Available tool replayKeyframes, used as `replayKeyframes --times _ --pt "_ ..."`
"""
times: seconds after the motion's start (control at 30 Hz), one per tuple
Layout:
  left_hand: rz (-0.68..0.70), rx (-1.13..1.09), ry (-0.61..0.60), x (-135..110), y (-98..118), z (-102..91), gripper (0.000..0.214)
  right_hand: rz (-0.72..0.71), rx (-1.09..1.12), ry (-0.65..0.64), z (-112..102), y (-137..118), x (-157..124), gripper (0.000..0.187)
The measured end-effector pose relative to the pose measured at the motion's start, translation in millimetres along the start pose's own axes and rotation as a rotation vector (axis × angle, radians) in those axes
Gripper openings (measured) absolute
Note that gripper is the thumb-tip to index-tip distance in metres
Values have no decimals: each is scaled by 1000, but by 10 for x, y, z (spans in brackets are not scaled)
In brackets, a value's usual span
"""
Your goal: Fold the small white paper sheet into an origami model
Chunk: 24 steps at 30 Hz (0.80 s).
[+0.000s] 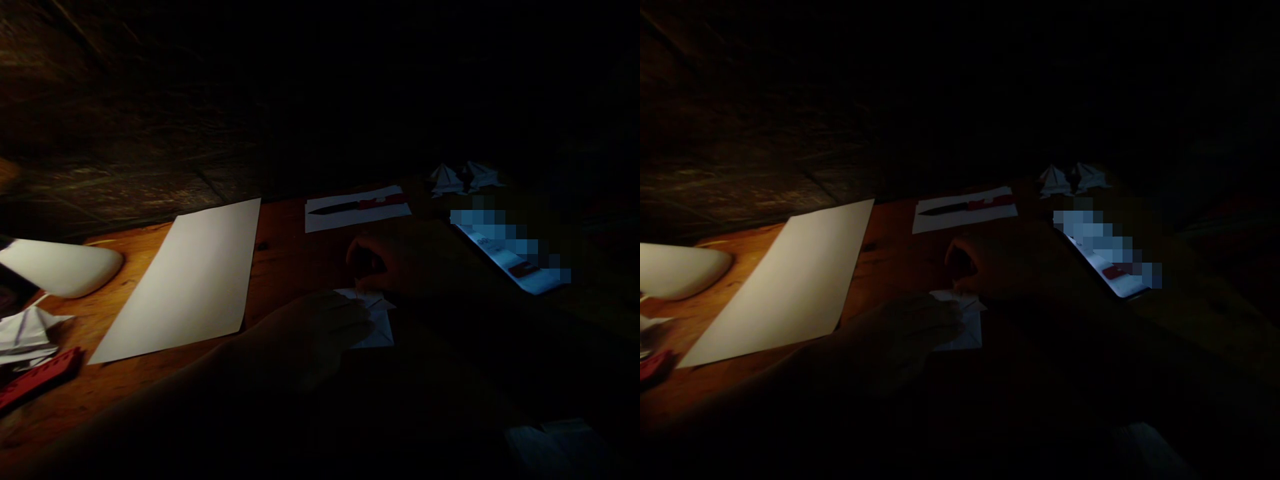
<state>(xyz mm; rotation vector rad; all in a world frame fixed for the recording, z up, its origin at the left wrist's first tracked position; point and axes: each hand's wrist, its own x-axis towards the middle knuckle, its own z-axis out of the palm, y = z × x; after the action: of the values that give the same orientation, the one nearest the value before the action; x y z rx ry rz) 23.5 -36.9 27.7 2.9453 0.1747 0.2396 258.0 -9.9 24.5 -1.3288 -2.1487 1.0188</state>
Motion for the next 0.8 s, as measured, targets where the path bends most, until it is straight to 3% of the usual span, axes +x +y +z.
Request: replayKeyframes --times 0.13,0.37,0.6,0.8 --pt "-1 -3 5 0 -8 13 48 24 -33 8 6 -7 1 33" --pt "3 15 40 -41 -48 53 48 -72 -7 9 -4 69 -11 30" --pt "-13 -3 62 -106 -7 75 51 -16 -74 120 105 44 5 32" --pt "-17 -9 44 -63 -33 78 56 3 -62 110 116 59 25 32"
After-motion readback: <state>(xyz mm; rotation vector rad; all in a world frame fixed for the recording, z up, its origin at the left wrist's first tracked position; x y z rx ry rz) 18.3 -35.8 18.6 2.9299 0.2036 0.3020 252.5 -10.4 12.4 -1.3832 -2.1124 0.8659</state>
